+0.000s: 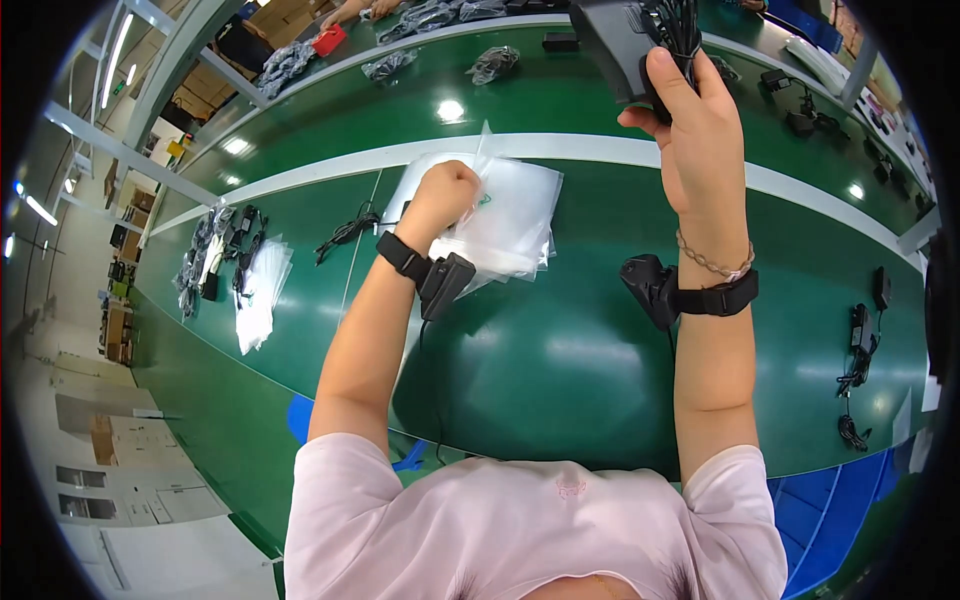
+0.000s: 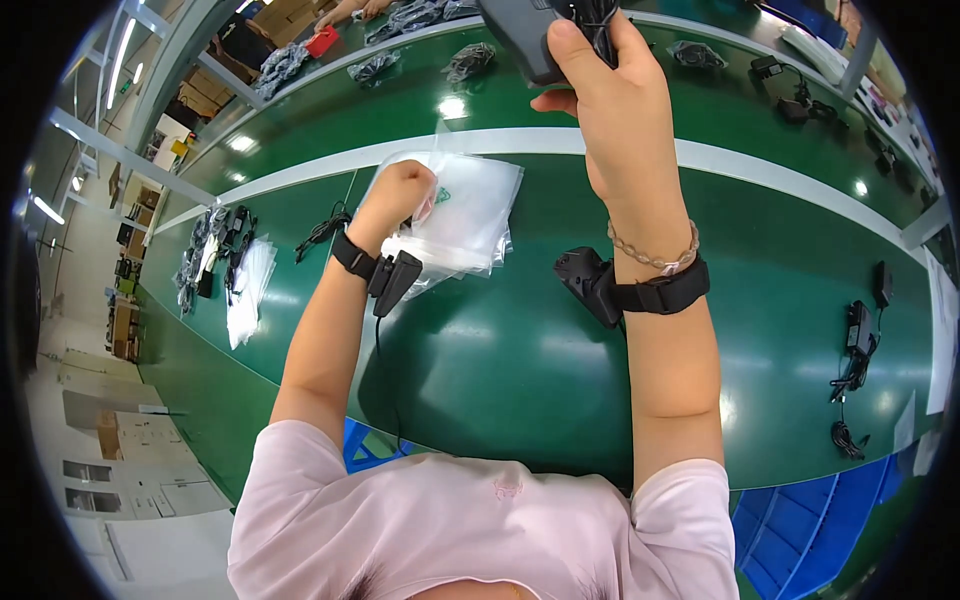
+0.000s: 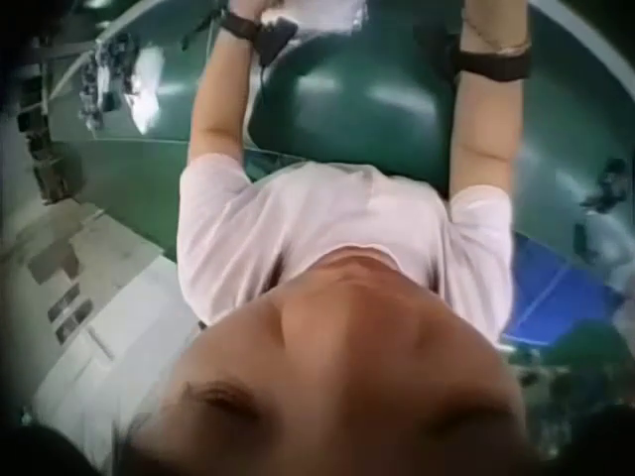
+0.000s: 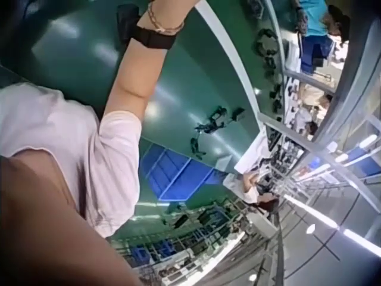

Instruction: The person packages power adapters by hand, picking up an adapter and its cord, wrapping the cord around the adapter, and sliding them into a plastic bag before repeating the process.

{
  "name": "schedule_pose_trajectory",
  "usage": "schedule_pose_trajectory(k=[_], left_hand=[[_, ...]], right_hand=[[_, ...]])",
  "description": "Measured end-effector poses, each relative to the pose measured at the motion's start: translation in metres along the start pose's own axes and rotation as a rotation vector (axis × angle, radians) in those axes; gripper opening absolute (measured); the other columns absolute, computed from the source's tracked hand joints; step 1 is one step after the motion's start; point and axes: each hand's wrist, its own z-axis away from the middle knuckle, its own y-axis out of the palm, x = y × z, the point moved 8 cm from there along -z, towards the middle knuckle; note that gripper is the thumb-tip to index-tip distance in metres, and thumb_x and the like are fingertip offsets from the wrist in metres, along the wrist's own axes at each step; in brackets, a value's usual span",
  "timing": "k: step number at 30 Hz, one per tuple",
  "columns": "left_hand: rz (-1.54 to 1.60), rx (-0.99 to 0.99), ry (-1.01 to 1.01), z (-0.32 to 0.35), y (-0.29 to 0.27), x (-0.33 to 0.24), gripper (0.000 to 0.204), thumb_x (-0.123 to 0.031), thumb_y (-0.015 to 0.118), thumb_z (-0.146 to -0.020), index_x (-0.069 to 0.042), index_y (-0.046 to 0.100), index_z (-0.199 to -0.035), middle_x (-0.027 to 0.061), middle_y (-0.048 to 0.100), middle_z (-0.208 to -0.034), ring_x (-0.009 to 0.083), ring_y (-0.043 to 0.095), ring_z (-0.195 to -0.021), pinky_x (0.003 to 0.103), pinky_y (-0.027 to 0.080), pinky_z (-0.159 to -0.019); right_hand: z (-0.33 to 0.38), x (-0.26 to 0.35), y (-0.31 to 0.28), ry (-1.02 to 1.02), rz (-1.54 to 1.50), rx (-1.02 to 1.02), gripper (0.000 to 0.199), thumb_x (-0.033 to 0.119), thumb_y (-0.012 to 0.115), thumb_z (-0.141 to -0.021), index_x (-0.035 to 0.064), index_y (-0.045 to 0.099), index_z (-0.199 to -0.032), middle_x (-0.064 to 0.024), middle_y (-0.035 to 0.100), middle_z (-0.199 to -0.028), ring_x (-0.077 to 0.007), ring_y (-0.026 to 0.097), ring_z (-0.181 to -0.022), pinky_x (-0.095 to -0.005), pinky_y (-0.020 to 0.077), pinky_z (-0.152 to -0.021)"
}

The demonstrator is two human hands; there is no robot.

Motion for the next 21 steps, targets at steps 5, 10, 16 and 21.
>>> schedule_pose_trajectory(k=[5, 10, 16, 21], left_hand=[[0.051, -0.066, -0.034, 0.014, -0.01, -0.007, 0.015, -0.006, 0.053, -0.074, 0.0, 0.055, -0.087, 0.0184, 0.059, -0.066, 0.0315, 0.058, -0.057, 0.04, 0.045, -0.054], [-0.351, -0.148, 0.468, 0.037, 0.013, -0.044, 0.017, -0.009, 0.053, -0.078, 0.001, 0.055, -0.093, 0.0143, 0.057, -0.065, 0.0276, 0.057, -0.058, 0.036, 0.045, -0.054], [-0.521, -0.164, 0.427, 0.039, 0.055, -0.07, 0.034, -0.022, 0.064, -0.07, 0.004, 0.056, -0.09, 0.0217, 0.06, -0.078, 0.0365, 0.058, -0.073, 0.042, 0.048, -0.065], [-0.626, 0.035, 0.334, 0.012, 0.071, -0.055, 0.037, -0.03, 0.068, -0.065, 0.004, 0.06, -0.075, 0.0208, 0.061, -0.071, 0.0366, 0.059, -0.066, 0.04, 0.048, -0.064]], right_hand=[[0.001, -0.001, -0.002, 0.011, -0.002, 0.003, 0.027, 0.025, 0.056, -0.087, 0.0034, 0.054, -0.103, -0.0011, 0.058, -0.09, -0.0093, 0.054, -0.076, -0.0255, 0.0481, -0.058], [0.001, -0.007, 0.008, 0.024, -0.041, 0.052, 0.027, 0.024, 0.056, -0.087, 0.0032, 0.054, -0.105, -0.0013, 0.058, -0.09, -0.0095, 0.054, -0.076, -0.0255, 0.048, -0.058], [-0.001, -0.005, 0.005, -0.019, -0.03, 0.053, 0.028, 0.023, 0.056, -0.087, 0.0028, 0.054, -0.106, -0.0015, 0.058, -0.091, -0.0102, 0.054, -0.076, -0.0259, 0.0481, -0.057], [0.002, 0.002, -0.001, -0.032, -0.036, 0.018, 0.027, 0.023, 0.056, -0.087, 0.0028, 0.054, -0.105, -0.0016, 0.058, -0.09, -0.0104, 0.054, -0.076, -0.0259, 0.0482, -0.058]])
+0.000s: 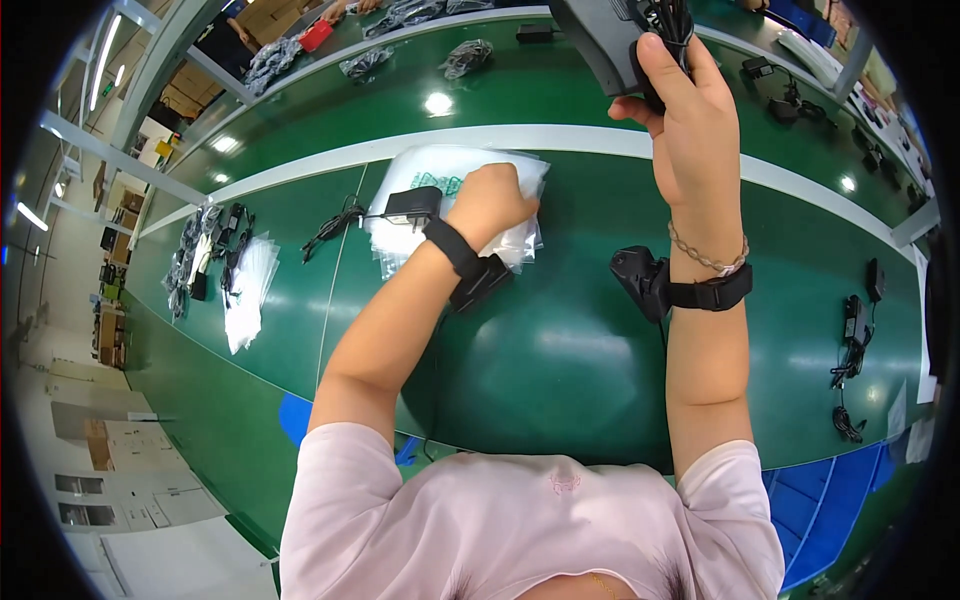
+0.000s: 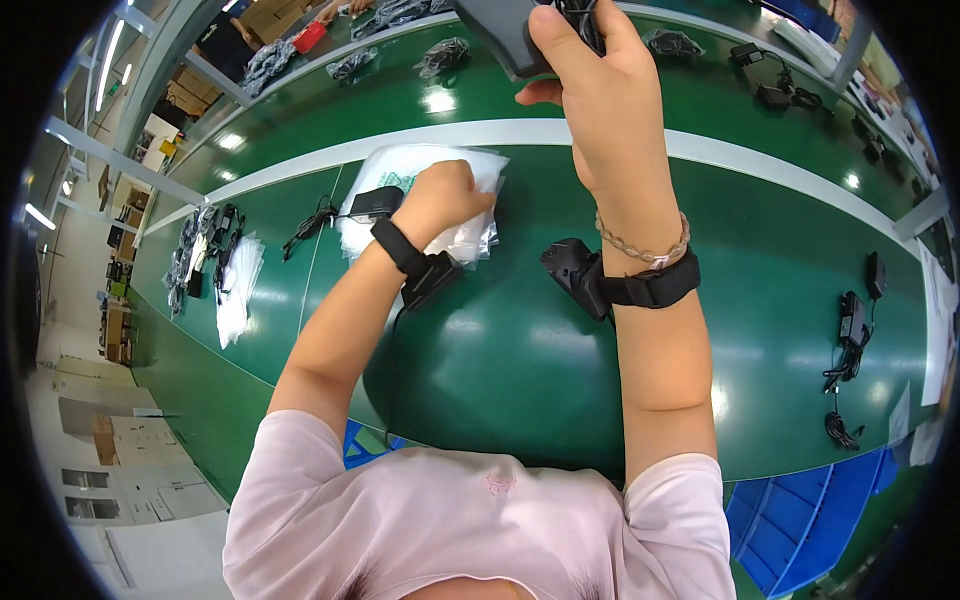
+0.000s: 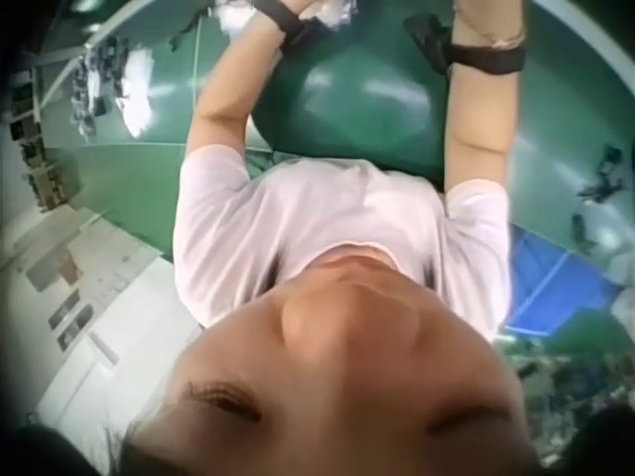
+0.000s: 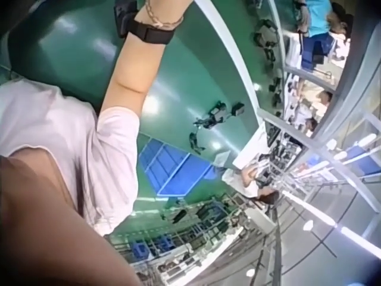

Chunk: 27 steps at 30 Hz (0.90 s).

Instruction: The person packages power adapters by hand, picking up an adapter and its cord, wrapping the cord around the adapter, and sliding them into a plastic bag before repeating the process.

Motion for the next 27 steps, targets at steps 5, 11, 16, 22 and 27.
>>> schedule_pose_trajectory(k=[5, 11, 16, 22, 27], left_hand=[[0.212, 0.087, -0.13, -0.008, -0.004, 0.026, 0.033, -0.027, 0.07, -0.064, 0.004, 0.059, -0.063, 0.0173, 0.06, -0.06, 0.0312, 0.059, -0.059, 0.037, 0.048, -0.059], [0.478, 0.171, -0.326, 0.004, -0.031, 0.043, 0.031, -0.025, 0.074, -0.065, 0.001, 0.057, -0.059, 0.0088, 0.056, -0.053, 0.0157, 0.055, -0.051, 0.027, 0.043, -0.049], [0.978, 0.112, -0.355, 0.018, -0.029, 0.055, 0.032, -0.024, 0.076, -0.067, -0.004, 0.053, -0.058, 0.0041, 0.055, -0.053, 0.0088, 0.05, -0.045, 0.021, 0.038, -0.042], [0.922, 0.007, -0.26, 0.028, -0.036, 0.032, 0.036, -0.023, 0.079, -0.065, -0.006, 0.048, -0.056, 0.0022, 0.053, -0.052, 0.0083, 0.048, -0.044, 0.022, 0.038, -0.041], [0.795, 0.007, -0.112, 0.036, -0.018, -0.023, 0.041, -0.025, 0.081, -0.061, -0.005, 0.045, -0.054, 0.0031, 0.051, -0.05, 0.0114, 0.049, -0.045, 0.026, 0.038, -0.041]], right_hand=[[0.005, 0.019, 0.016, 0.121, 0.03, -0.033, 0.032, 0.023, 0.054, -0.088, 0.0031, 0.049, -0.113, -0.0076, 0.055, -0.1, -0.018, 0.049, -0.089, -0.0296, 0.0426, -0.071], [-0.001, 0.011, 0.007, 0.032, 0.095, 0.006, 0.037, 0.015, 0.052, -0.087, -0.0002, 0.043, -0.12, -0.0131, 0.061, -0.096, -0.0283, 0.058, -0.076, -0.0363, 0.0489, -0.067], [-0.004, 0.001, 0.003, -0.042, 0.032, 0.001, 0.028, 0.023, 0.056, -0.087, 0.0034, 0.053, -0.107, -0.0017, 0.058, -0.089, -0.0097, 0.054, -0.076, -0.0255, 0.0488, -0.059], [0.004, -0.02, 0.001, 0.159, -0.077, 0.061, 0.028, 0.023, 0.053, -0.088, 0.0043, 0.053, -0.108, -0.0022, 0.057, -0.091, -0.0101, 0.054, -0.077, -0.0278, 0.0509, -0.061], [0.039, -0.059, -0.005, 0.531, -0.221, 0.121, 0.028, 0.024, 0.051, -0.09, 0.0048, 0.052, -0.11, -0.0032, 0.056, -0.096, -0.0118, 0.054, -0.08, -0.0351, 0.0527, -0.066]])
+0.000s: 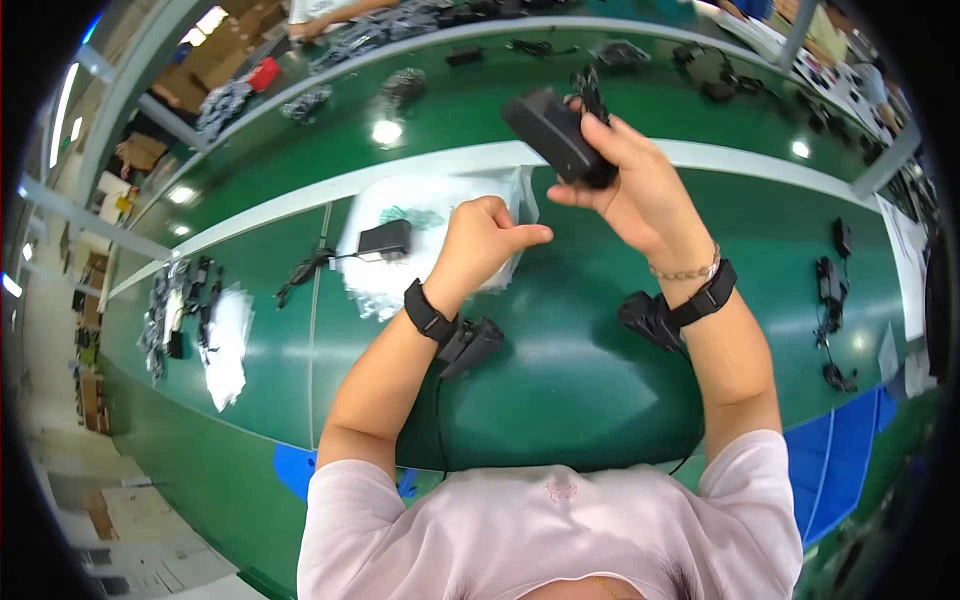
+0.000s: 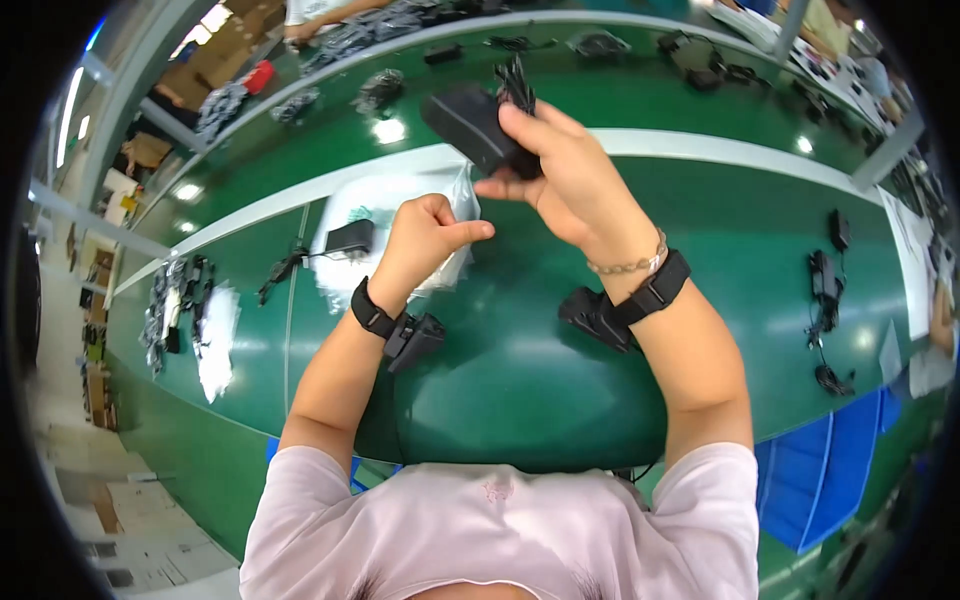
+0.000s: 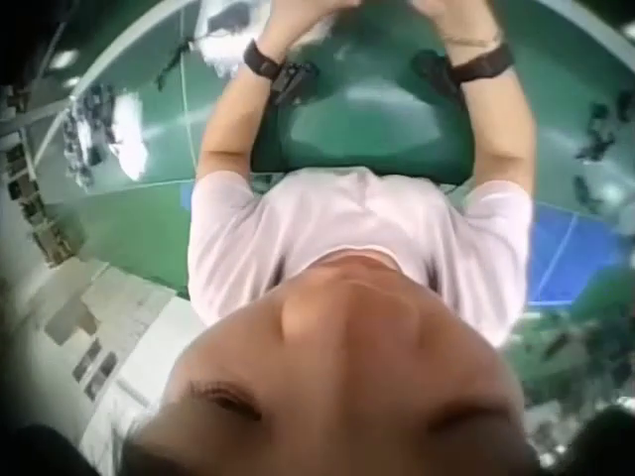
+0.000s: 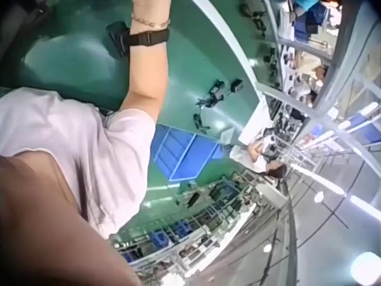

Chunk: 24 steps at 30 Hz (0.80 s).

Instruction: The person packages power adapters by hand, picking up an adapter and its cord, wrapping the cord around the adapter, and sliding them into a plastic bag before repeating the process.

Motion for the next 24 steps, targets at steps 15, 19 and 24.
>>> schedule_pose_trajectory(k=[15, 19, 24], left_hand=[[0.136, 0.099, 0.052, 0.021, 0.048, 0.013, 0.029, -0.021, 0.074, -0.068, -0.001, 0.053, -0.067, 0.0062, 0.053, -0.052, 0.0115, 0.052, -0.048, 0.027, 0.039, -0.043], [0.459, 0.156, -0.088, 0.02, 0.051, 0.019, 0.02, -0.017, 0.065, -0.077, 0.001, 0.057, -0.079, 0.0037, 0.054, -0.054, 0.0091, 0.052, -0.048, 0.024, 0.038, -0.042], [0.615, 0.144, -0.093, 0.016, 0.042, 0.015, 0.015, -0.014, 0.058, -0.083, 0.0, 0.059, -0.086, 0.0009, 0.055, -0.059, 0.0051, 0.05, -0.051, 0.02, 0.037, -0.043]], right_hand=[[0.067, -0.058, -0.066, 0.084, 0.356, -0.272, 0.04, 0.017, 0.052, -0.089, 0.0048, 0.041, -0.126, -0.0068, 0.055, -0.109, -0.0155, 0.054, -0.094, -0.0359, 0.0468, -0.083], [0.068, -0.038, -0.047, -0.231, 0.944, -0.152, 0.046, 0.013, 0.055, -0.086, 0.004, 0.039, -0.128, -0.0097, 0.055, -0.11, -0.0189, 0.055, -0.095, -0.0328, 0.0456, -0.083], [0.079, -0.037, -0.018, -0.298, 1.388, 0.004, 0.05, 0.01, 0.059, -0.082, 0.0034, 0.04, -0.127, -0.0142, 0.055, -0.103, -0.0261, 0.056, -0.088, -0.0326, 0.0458, -0.077]])
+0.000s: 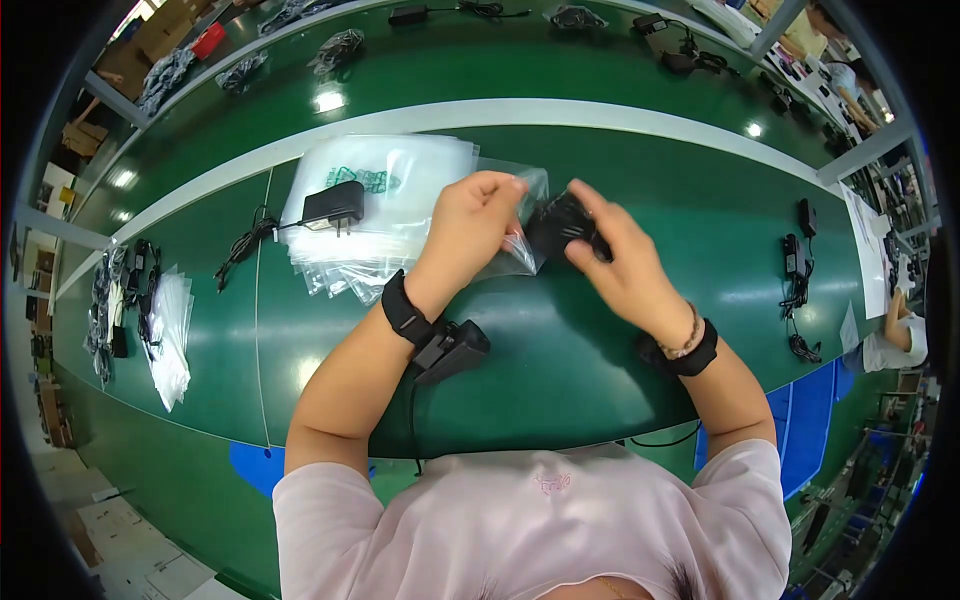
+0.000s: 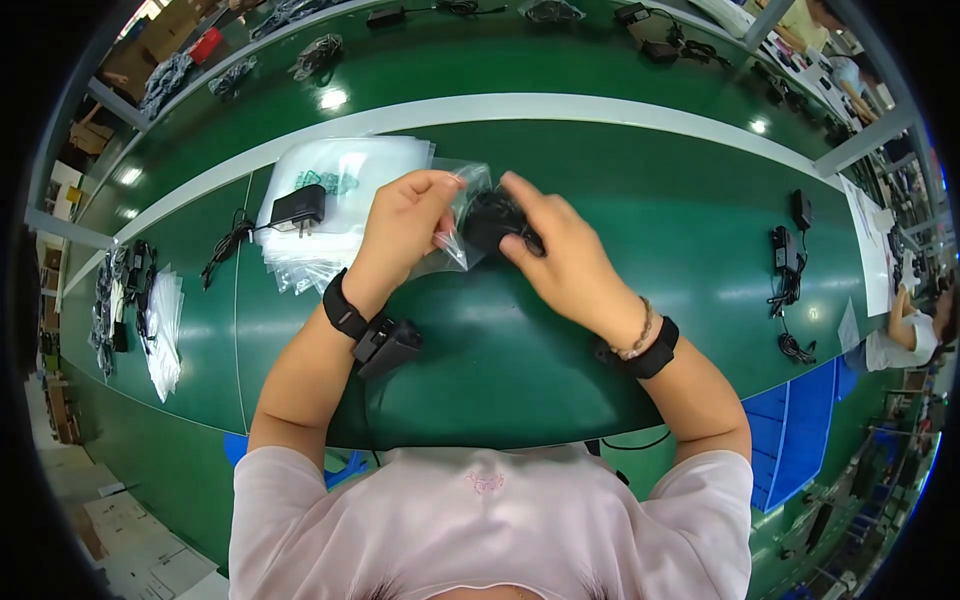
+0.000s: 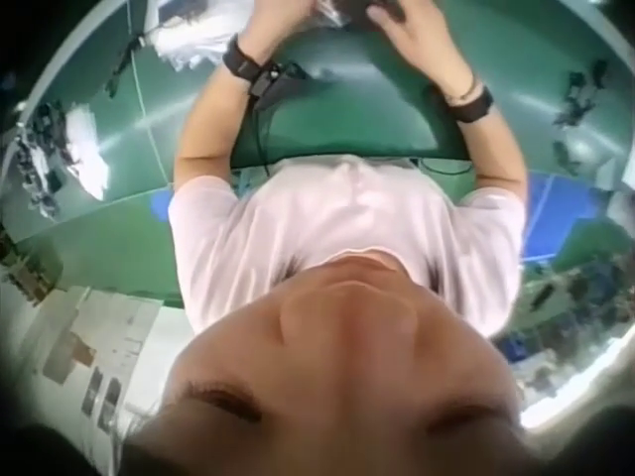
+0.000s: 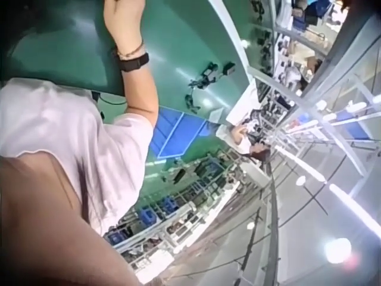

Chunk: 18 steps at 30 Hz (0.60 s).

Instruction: The person packages power adapters by hand, picking up an adapter and its cord, wrapping the cord around the adapter, and sliding them into a plastic bag before repeating the process.

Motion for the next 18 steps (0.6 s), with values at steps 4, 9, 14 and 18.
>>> schedule_pose_trajectory(k=[4, 9, 14, 18], left_hand=[[-0.068, -0.051, 0.172, 0.001, 0.001, -0.024, 0.012, -0.012, 0.057, -0.083, 0.0, 0.06, -0.085, 0.0003, 0.056, -0.061, 0.0051, 0.051, -0.054, 0.02, 0.037, -0.046], [-0.573, -0.012, 0.34, 0.006, 0.004, -0.053, 0.013, -0.011, 0.056, -0.078, 0.001, 0.06, -0.084, 0.0106, 0.059, -0.062, 0.0157, 0.056, -0.053, 0.027, 0.043, -0.049], [-0.71, -0.037, 0.52, 0.022, 0.015, -0.072, 0.01, -0.01, 0.056, -0.077, -0.002, 0.06, -0.079, 0.0122, 0.057, -0.061, 0.0224, 0.057, -0.053, 0.031, 0.044, -0.049], [-1.127, -0.223, 0.883, 0.048, 0.03, -0.078, 0.007, -0.009, 0.054, -0.077, -0.005, 0.058, -0.073, 0.0096, 0.057, -0.059, 0.0247, 0.058, -0.055, 0.033, 0.046, -0.048]], right_hand=[[-0.003, 0.01, 0.022, 0.016, 0.039, 0.21, 0.05, 0.01, 0.061, -0.079, 0.0043, 0.043, -0.125, -0.0163, 0.055, -0.095, -0.0305, 0.055, -0.082, -0.0352, 0.0452, -0.072], [-0.013, 0.022, 0.019, -0.041, 0.069, 0.323, 0.049, 0.01, 0.062, -0.078, 0.0041, 0.044, -0.123, -0.0154, 0.055, -0.09, -0.0318, 0.055, -0.081, -0.0367, 0.045, -0.07], [-0.013, 0.02, 0.024, -0.064, 0.115, 0.312, 0.049, 0.009, 0.061, -0.078, 0.0034, 0.045, -0.123, -0.0157, 0.056, -0.086, -0.0307, 0.056, -0.077, -0.0363, 0.0456, -0.068], [-0.017, 0.011, 0.023, 0.015, 0.057, 0.224, 0.047, 0.01, 0.06, -0.078, 0.002, 0.046, -0.122, -0.0151, 0.057, -0.079, -0.0298, 0.056, -0.07, -0.0354, 0.0459, -0.064]])
